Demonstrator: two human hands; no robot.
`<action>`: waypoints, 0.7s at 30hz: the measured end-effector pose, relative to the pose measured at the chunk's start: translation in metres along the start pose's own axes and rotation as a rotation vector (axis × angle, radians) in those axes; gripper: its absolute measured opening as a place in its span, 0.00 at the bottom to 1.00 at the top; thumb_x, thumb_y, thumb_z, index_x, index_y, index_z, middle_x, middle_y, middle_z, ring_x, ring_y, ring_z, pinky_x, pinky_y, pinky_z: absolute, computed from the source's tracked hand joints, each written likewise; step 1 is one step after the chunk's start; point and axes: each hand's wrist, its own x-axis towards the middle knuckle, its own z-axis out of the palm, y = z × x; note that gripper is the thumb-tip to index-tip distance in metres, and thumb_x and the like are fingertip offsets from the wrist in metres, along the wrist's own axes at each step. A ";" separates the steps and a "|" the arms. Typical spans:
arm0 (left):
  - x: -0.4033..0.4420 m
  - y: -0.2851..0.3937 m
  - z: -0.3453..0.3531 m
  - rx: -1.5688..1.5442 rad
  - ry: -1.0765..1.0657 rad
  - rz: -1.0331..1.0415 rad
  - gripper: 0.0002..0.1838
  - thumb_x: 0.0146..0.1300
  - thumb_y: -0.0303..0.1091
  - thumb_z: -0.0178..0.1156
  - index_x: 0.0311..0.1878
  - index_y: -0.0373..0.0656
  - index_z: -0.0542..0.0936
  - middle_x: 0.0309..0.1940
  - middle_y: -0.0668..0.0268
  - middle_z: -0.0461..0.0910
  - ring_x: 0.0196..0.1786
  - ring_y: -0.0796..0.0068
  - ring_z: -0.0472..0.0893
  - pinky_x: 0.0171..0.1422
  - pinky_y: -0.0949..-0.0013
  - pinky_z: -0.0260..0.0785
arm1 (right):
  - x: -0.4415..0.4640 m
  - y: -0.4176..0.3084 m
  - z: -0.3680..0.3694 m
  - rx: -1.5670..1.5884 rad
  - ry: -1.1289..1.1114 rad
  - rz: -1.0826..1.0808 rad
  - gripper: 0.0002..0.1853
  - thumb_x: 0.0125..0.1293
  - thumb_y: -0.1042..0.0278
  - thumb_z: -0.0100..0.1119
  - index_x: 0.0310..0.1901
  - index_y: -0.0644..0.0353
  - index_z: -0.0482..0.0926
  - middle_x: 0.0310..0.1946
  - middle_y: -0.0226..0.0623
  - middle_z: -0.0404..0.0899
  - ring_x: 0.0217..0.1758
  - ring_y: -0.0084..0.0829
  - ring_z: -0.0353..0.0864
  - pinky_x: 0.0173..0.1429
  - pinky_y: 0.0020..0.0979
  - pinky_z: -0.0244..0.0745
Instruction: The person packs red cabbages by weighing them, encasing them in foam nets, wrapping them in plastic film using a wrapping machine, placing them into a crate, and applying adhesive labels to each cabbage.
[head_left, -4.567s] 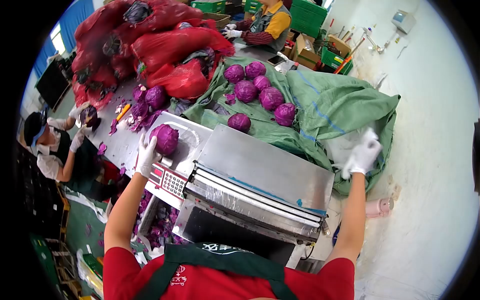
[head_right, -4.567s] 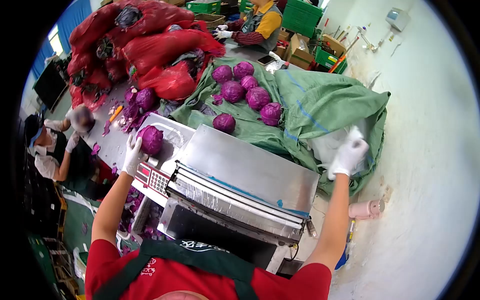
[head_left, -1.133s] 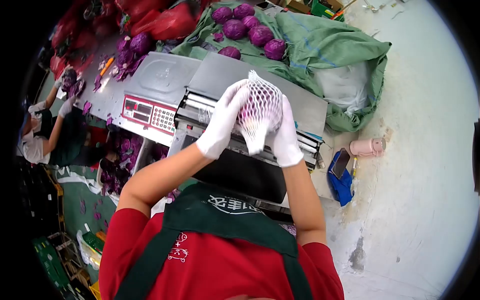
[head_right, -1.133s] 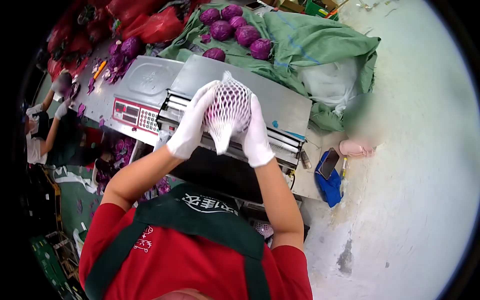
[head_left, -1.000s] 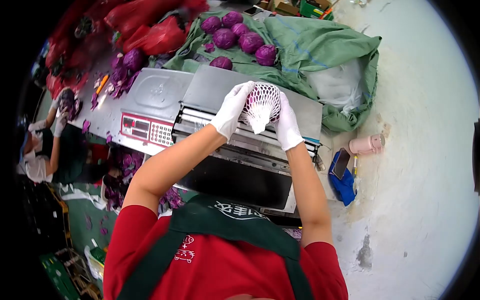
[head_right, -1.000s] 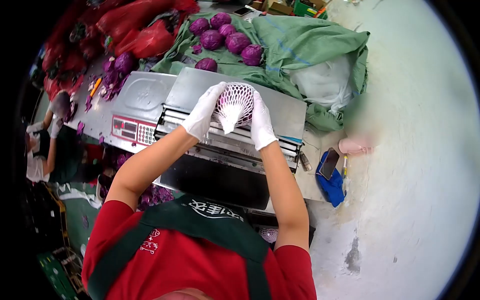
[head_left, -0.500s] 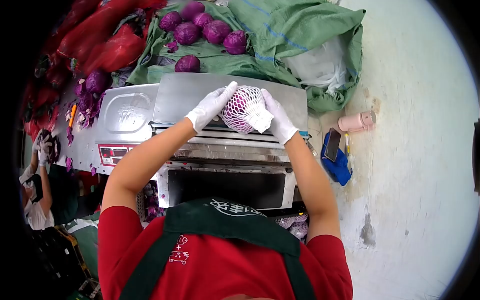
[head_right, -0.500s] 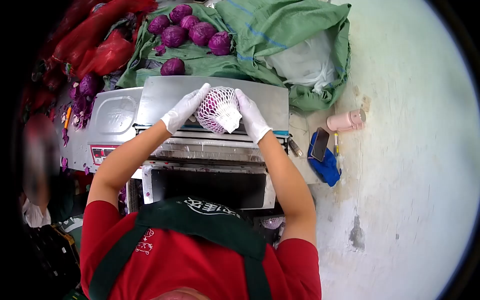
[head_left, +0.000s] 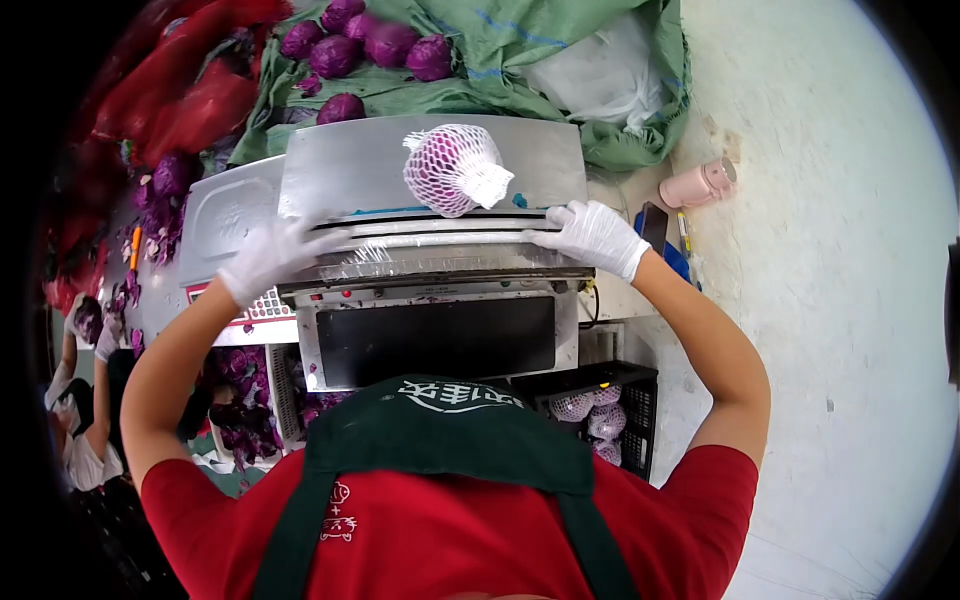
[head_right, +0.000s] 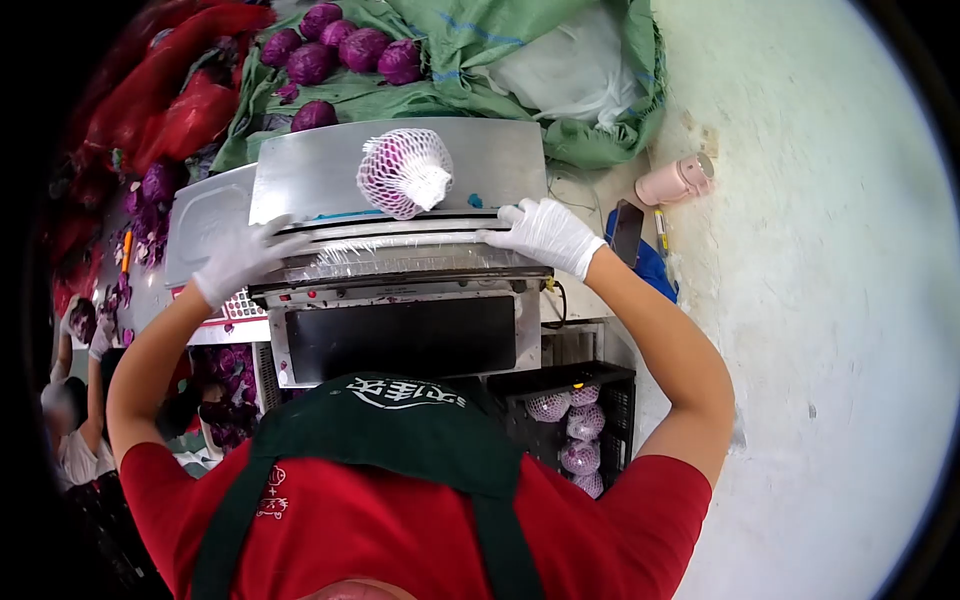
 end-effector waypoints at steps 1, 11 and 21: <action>0.011 0.008 0.000 -0.035 -0.009 0.011 0.27 0.51 0.33 0.64 0.57 0.61 0.75 0.58 0.65 0.71 0.35 0.63 0.83 0.33 0.66 0.78 | 0.004 -0.003 0.009 0.089 0.074 -0.017 0.16 0.58 0.65 0.58 0.49 0.43 0.77 0.41 0.34 0.75 0.35 0.37 0.79 0.36 0.34 0.77; 0.011 0.075 -0.059 -1.474 0.410 -0.834 0.09 0.73 0.31 0.45 0.39 0.38 0.73 0.37 0.61 0.84 0.31 0.77 0.82 0.36 0.78 0.72 | -0.015 -0.028 -0.069 1.739 0.190 0.658 0.05 0.72 0.69 0.45 0.38 0.59 0.66 0.36 0.40 0.80 0.43 0.31 0.83 0.45 0.30 0.81; 0.140 0.003 0.001 -0.569 0.181 -0.279 0.63 0.38 0.47 0.78 0.75 0.47 0.51 0.73 0.54 0.56 0.74 0.51 0.57 0.77 0.59 0.50 | 0.099 0.042 -0.007 0.425 0.383 0.307 0.37 0.56 0.81 0.48 0.71 0.52 0.59 0.64 0.48 0.67 0.61 0.45 0.74 0.59 0.37 0.75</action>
